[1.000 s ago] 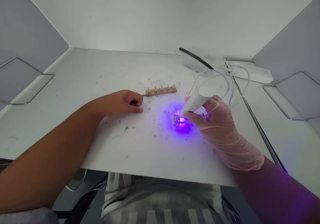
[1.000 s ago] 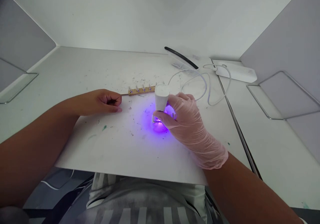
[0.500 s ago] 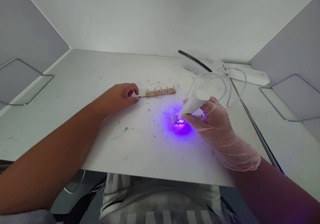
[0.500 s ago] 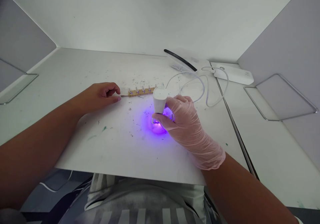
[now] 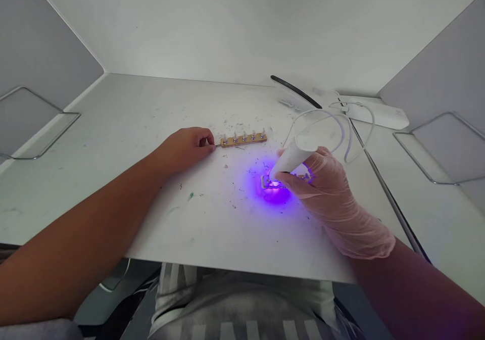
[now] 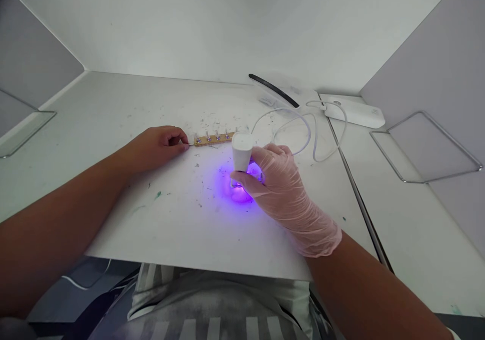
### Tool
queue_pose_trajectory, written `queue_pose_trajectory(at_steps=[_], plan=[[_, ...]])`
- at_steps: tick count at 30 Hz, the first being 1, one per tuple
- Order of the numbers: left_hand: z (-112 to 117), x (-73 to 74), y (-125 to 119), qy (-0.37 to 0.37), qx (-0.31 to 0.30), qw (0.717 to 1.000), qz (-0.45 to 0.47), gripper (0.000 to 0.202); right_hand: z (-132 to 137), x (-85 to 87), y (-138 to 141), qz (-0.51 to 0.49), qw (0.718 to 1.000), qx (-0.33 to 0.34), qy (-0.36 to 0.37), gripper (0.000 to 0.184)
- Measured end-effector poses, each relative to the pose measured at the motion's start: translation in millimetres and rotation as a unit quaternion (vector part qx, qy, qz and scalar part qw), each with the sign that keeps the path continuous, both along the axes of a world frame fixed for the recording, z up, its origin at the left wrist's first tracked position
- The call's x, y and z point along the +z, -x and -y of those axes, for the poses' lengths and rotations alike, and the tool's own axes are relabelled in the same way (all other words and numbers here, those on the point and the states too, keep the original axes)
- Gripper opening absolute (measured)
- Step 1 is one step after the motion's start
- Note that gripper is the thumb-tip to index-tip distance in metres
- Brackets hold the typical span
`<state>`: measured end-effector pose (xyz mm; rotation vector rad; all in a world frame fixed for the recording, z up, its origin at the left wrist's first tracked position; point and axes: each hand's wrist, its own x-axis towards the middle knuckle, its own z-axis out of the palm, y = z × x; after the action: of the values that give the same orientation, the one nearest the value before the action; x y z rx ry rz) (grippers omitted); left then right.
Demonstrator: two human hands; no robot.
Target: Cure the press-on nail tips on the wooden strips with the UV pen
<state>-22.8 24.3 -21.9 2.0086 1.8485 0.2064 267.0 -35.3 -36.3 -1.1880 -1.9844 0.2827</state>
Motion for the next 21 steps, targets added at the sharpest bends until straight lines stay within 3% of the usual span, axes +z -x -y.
queue_pose_trajectory(at_steps=[21], plan=[[0.2, -1.7, -0.9, -0.014, -0.002, 1.000, 0.014, 0.019, 1.8, 1.9, 0.7, -0.015, 1.000, 0.000, 0.008, 0.009]])
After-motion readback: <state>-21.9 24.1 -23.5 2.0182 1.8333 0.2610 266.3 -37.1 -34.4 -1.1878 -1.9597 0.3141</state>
